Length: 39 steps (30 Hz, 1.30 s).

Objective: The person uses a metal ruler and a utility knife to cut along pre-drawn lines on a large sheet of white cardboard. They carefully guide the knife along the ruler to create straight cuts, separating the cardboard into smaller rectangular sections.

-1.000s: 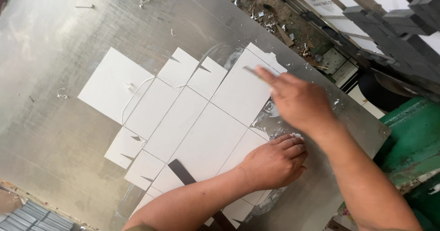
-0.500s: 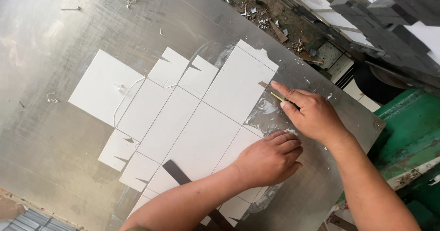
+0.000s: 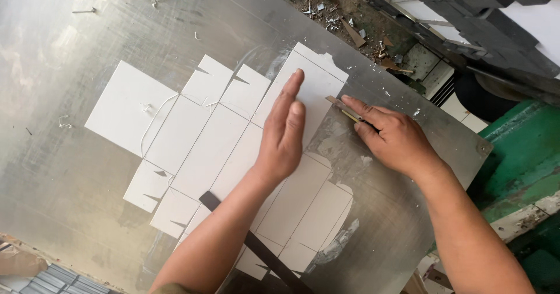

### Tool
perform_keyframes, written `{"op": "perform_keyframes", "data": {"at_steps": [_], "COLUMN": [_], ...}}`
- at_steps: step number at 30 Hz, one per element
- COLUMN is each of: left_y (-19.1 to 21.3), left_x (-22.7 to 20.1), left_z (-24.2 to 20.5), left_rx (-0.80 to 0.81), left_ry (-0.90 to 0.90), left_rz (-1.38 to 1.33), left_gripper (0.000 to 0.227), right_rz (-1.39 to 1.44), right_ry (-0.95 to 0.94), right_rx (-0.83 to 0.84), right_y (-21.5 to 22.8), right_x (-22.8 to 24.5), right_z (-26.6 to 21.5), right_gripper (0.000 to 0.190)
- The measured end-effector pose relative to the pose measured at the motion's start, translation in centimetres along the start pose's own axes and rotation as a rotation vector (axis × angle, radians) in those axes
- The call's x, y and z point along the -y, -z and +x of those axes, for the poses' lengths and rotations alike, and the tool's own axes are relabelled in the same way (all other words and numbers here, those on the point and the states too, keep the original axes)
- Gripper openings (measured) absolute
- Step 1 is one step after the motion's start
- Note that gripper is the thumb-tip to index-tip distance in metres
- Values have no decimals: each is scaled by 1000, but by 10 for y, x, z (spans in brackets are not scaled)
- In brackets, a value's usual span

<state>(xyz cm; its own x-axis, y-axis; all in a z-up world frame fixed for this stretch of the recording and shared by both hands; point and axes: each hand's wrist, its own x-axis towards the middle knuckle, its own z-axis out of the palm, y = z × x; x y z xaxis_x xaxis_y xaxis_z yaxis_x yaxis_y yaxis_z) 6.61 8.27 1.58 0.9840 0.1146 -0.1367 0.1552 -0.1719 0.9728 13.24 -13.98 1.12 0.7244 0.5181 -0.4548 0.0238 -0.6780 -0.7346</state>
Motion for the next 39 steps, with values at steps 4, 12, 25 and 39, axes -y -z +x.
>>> {"op": "perform_keyframes", "data": {"at_steps": [4,12,25,39], "left_y": [-1,-1,7,3], "left_x": [6,6,-16,-4], "left_z": [2,3,79,82], "left_rx": [24,29,305,356], "left_ry": [51,32,65,69], "left_rz": [-39,15,69,199], "left_gripper": [56,53,68,70], "right_rz": [-31,-69,-184,-269], "right_ry": [-52,-63,-15,-96], "right_rx": [43,27,-22,28], "right_y": [1,-5,-13,-11], "right_x": [5,2,-6,11], "right_z": [-3,-12,-13,-18], "right_gripper": [54,55,55,63]}}
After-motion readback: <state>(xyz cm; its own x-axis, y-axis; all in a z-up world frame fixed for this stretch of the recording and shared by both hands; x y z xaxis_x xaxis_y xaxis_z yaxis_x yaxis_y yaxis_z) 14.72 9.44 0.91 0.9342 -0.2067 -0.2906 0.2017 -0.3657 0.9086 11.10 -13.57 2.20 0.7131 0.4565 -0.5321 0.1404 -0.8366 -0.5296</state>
